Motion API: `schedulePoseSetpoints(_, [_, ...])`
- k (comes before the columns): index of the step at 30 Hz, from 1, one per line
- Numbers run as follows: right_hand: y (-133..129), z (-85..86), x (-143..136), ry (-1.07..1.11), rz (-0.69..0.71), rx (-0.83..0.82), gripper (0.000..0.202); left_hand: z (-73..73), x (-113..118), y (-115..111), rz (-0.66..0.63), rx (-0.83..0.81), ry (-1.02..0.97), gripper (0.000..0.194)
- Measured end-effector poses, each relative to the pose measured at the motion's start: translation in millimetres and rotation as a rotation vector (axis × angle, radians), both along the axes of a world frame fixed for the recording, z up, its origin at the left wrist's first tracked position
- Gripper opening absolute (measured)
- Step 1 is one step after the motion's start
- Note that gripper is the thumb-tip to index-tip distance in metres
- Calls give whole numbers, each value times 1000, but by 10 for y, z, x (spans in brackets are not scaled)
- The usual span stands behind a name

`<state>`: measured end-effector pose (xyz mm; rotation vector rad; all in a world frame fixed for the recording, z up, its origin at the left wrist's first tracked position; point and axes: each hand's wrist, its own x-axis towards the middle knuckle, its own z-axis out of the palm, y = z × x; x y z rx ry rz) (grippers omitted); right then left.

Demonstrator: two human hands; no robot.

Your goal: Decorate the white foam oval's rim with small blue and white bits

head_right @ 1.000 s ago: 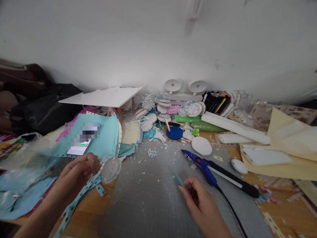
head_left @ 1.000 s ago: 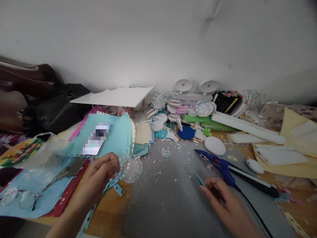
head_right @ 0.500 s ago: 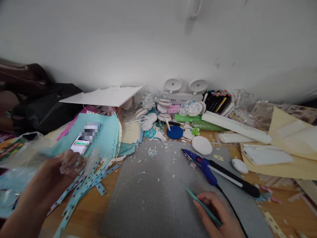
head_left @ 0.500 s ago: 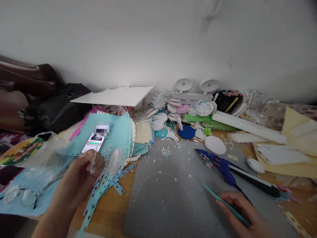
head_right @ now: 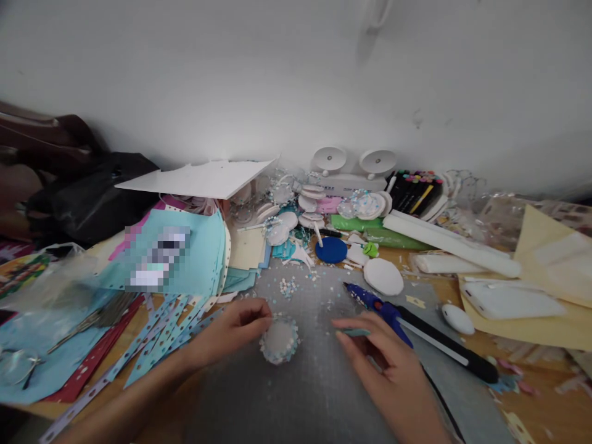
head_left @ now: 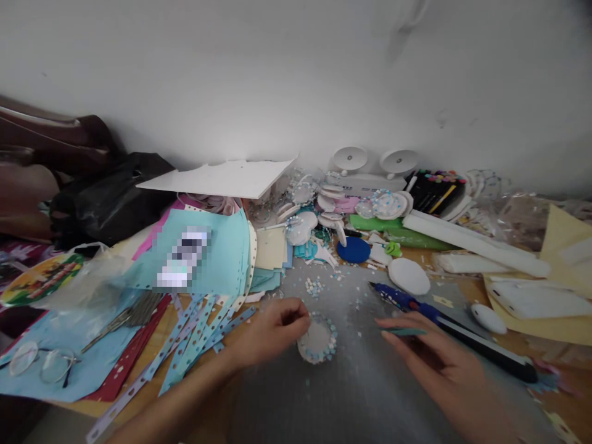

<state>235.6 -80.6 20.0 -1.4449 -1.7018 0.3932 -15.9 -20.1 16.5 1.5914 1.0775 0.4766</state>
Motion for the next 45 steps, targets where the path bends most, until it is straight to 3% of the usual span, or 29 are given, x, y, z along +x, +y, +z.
schedulePoseSetpoints(4, [214,-136,-120,45,84,-58,18,-24,78,36,-24,-16,42,20])
schedulePoseSetpoints(10, [365,-368,-189,-19,142,-95,17,-97,16,83,-37,-47,5,19])
schedulePoseSetpoints(15, [334,-487,-165,23,52,-81,10,-154,-87,144,-39,-105,-95,27])
schedulePoseSetpoints(18, [291,-474,-179,142,-48,-75,8,-172,-148,159,39,-155,-199,29])
schedulePoseSetpoints(23, [236,-395,-208,288,-75,-65,6,-213,-222,160,217,-259,-465,32])
schedulePoseSetpoints(28, [193,-371,-206,353,-90,-42,6,-118,-226,199,318,-291,-615,40])
schedulePoseSetpoints(32, [189,-359,-227,347,-83,-28,4,-57,-225,224,389,-406,-769,42])
schedulePoseSetpoints(36, [207,-354,-262,325,-73,14,4,-107,-225,214,351,-399,-782,40])
schedulePoseSetpoints(45, [208,-389,-255,363,-32,48,7,-279,-208,151,177,-271,-597,35])
